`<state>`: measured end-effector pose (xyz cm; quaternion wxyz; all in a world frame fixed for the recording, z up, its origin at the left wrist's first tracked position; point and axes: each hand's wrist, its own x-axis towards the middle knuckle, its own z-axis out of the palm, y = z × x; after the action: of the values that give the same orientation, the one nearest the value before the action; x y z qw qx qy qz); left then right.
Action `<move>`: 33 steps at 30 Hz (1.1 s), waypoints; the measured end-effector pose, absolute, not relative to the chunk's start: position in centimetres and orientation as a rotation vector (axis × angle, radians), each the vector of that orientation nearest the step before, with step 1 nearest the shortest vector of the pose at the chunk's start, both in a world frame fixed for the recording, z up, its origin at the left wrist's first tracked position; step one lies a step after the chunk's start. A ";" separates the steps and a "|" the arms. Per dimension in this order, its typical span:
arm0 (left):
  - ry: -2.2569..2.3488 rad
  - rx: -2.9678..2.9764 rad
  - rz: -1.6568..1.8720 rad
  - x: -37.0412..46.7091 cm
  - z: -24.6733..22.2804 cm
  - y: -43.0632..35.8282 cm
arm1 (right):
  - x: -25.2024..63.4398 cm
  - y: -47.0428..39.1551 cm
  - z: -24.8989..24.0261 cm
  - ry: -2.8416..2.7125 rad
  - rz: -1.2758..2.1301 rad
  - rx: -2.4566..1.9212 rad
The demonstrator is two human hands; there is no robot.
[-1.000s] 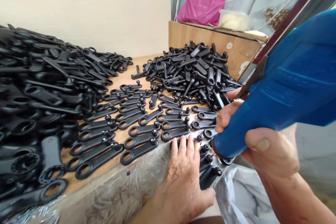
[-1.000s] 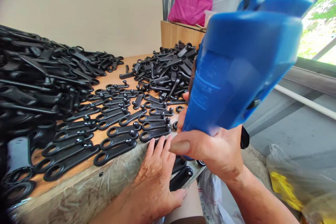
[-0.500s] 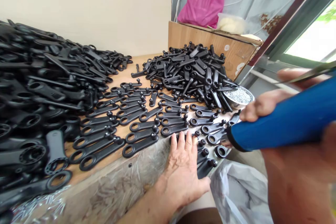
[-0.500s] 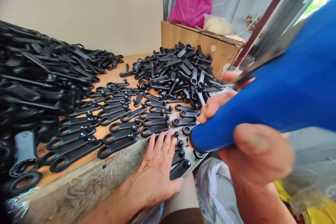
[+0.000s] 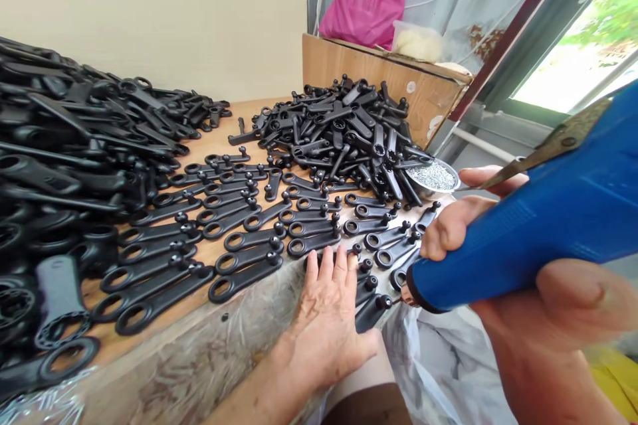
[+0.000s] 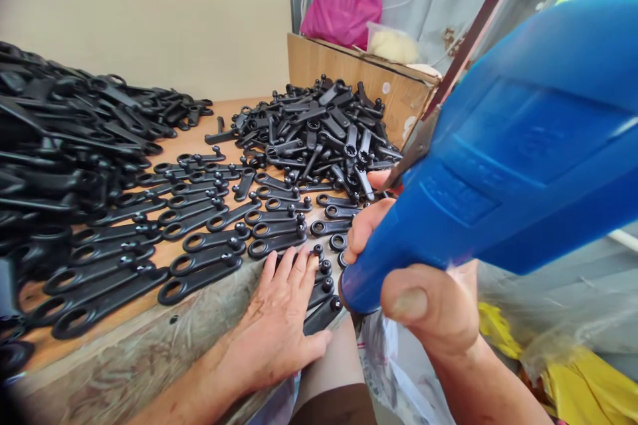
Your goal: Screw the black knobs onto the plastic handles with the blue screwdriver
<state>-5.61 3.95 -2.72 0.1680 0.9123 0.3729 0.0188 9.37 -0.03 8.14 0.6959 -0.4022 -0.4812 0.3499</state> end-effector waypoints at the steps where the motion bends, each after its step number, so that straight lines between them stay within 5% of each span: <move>1: 1.062 2.595 0.047 -5.6 -2.6 3.9 | 9.4 0.0 8.2 -1.083 0.795 -0.894; 33: 1.039 2.591 0.100 -5.7 -2.8 3.8 | 9.5 0.4 8.0 -1.157 0.791 -0.921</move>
<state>-5.70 3.85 -2.80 0.1733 0.9135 0.3664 0.0351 9.53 0.44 7.98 0.6684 -0.4083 -0.5131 0.3509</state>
